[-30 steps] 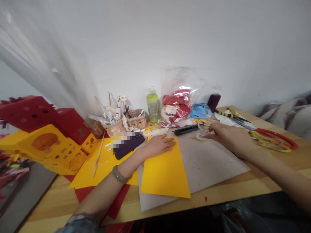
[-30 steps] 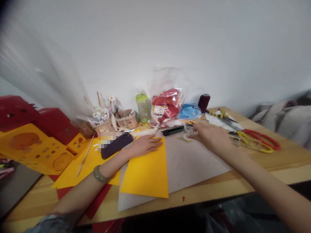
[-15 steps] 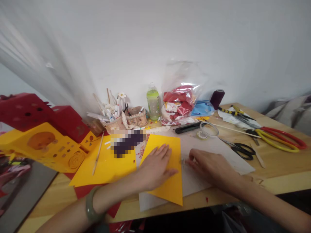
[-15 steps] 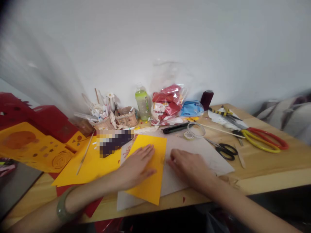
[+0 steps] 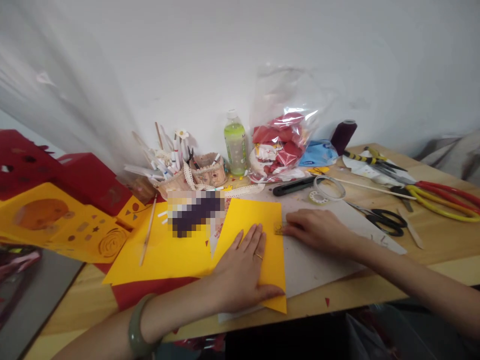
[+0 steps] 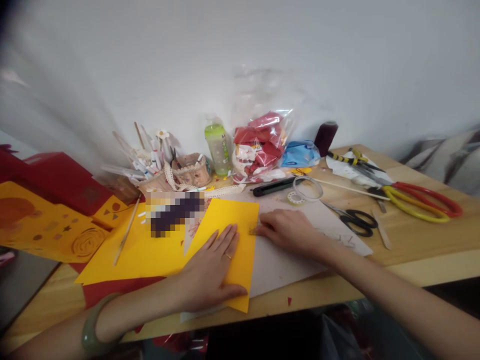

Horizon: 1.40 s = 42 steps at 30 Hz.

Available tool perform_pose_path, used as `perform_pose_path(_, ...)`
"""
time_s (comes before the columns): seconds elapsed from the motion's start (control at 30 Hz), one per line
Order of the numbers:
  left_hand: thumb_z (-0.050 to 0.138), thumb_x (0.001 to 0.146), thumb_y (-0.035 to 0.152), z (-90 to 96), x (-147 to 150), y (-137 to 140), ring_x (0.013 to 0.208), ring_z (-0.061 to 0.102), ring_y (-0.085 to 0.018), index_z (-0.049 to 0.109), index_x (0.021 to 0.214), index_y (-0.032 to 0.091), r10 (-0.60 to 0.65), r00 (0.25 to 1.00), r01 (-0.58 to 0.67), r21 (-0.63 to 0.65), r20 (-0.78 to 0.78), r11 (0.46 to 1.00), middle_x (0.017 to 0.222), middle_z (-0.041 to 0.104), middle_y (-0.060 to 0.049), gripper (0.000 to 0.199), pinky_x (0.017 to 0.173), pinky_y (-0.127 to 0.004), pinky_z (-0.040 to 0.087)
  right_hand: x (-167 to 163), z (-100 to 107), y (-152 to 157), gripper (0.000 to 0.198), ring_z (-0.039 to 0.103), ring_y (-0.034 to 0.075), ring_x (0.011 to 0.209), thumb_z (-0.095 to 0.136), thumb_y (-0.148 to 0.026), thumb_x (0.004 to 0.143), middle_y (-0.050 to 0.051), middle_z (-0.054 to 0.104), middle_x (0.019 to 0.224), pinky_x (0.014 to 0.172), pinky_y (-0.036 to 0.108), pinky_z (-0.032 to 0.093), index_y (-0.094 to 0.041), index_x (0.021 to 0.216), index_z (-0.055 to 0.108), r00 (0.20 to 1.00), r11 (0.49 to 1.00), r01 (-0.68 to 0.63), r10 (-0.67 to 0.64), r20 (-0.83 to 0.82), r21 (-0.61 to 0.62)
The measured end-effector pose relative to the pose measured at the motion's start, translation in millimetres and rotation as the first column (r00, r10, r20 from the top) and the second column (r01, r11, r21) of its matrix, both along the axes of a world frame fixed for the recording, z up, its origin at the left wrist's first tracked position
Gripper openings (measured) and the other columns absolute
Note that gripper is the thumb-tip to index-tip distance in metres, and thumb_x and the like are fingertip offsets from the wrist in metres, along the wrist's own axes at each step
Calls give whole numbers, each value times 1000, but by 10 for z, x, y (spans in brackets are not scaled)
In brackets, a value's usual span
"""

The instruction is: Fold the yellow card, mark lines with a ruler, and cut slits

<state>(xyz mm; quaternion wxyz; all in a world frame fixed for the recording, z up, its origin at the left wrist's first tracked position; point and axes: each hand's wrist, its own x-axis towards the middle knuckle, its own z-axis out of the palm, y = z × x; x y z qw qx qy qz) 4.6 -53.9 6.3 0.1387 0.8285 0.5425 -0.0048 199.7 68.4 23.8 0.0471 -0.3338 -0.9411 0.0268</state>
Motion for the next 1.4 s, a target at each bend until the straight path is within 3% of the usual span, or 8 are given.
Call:
perform_pose_path(0.2, 16, 78, 76, -14, -14, -4, 138, -5, -29, 8, 143, 1, -3, 1000, 3, -10, 17, 1000, 149, 0, -19, 100, 111, -49, 8, -31, -7, 306, 40, 58, 19, 64, 37, -51, 88, 4, 65, 71, 50, 26, 23, -21, 68, 54, 993, 994, 110, -110, 52, -9)
perform_pose_path(0.5, 16, 79, 76, -29, -17, -13, 138, -2, -30, 9, 143, 3, -12, 1000, 13, 34, -28, 999, 150, 2, -19, 98, 110, -51, 10, -60, 62, 480, 38, 59, 20, 69, 38, -50, 87, 5, 66, 78, 51, 26, 27, -21, 74, 59, 978, 983, 183, -182, 104, -6)
perform_pose_path(0.63, 14, 78, 77, -19, -3, -14, 138, 1, -31, 10, 144, 5, 9, 999, -7, 41, -42, 999, 149, 4, -18, 97, 107, -59, 8, -69, 80, 508, 40, 58, 17, 69, 38, -51, 89, 4, 65, 77, 55, 26, 35, -19, 77, 60, 971, 978, 207, -205, 125, -2)
perform_pose_path(0.83, 13, 78, 76, -2, 9, -39, 139, 0, -30, 9, 143, 4, 10, 999, -9, 16, -42, 1000, 149, 3, -19, 98, 107, -59, 7, -109, 51, 472, 33, 60, 15, 76, 46, -45, 90, 3, 62, 88, 70, 35, 48, -15, 94, 59, 939, 948, 317, -318, 129, 34)
perform_pose_path(1.03, 19, 79, 75, 71, -77, -18, 139, -1, -27, 7, 143, 5, -252, 968, 252, -22, -9, 967, 150, 4, -16, 96, 109, -54, 9, -97, 87, 355, 33, 60, 16, 74, 40, -43, 92, 4, 64, 88, 63, 32, 47, -15, 94, 58, 889, 895, 439, -445, 107, 76)
perform_pose_path(1.13, 27, 84, 68, 105, -109, 118, 139, 6, -25, 17, 143, 17, -362, 931, 364, 37, -47, 931, 150, 16, -9, 78, 109, -54, 10, -33, 243, 302, 37, 62, 23, 75, 30, -41, 94, 9, 66, 87, 52, 30, 36, -17, 90, 57, 858, 856, 500, -511, 62, 134)
perform_pose_path(1.23, 41, 83, 62, 113, -101, 207, 137, 15, -31, 39, 135, 24, -252, 954, 282, 196, -163, 939, 148, 25, -8, 64, 106, -58, 17, 3, 436, 256, 40, 62, 28, 76, 23, -41, 95, 12, 67, 86, 49, 30, 27, -17, 92, 55, 848, 832, 516, -530, 17, 205)
perform_pose_path(1.4, 34, 91, 51, 67, -146, -37, 129, 36, -27, 48, 128, 10, 23, 981, 50, 371, -191, 927, 138, 42, -14, 57, 101, -39, 39, -98, 524, 169, 34, 64, 28, 75, 29, -38, 95, 12, 68, 85, 50, 30, 27, -14, 97, 54, 904, 887, 401, -424, 58, 231)
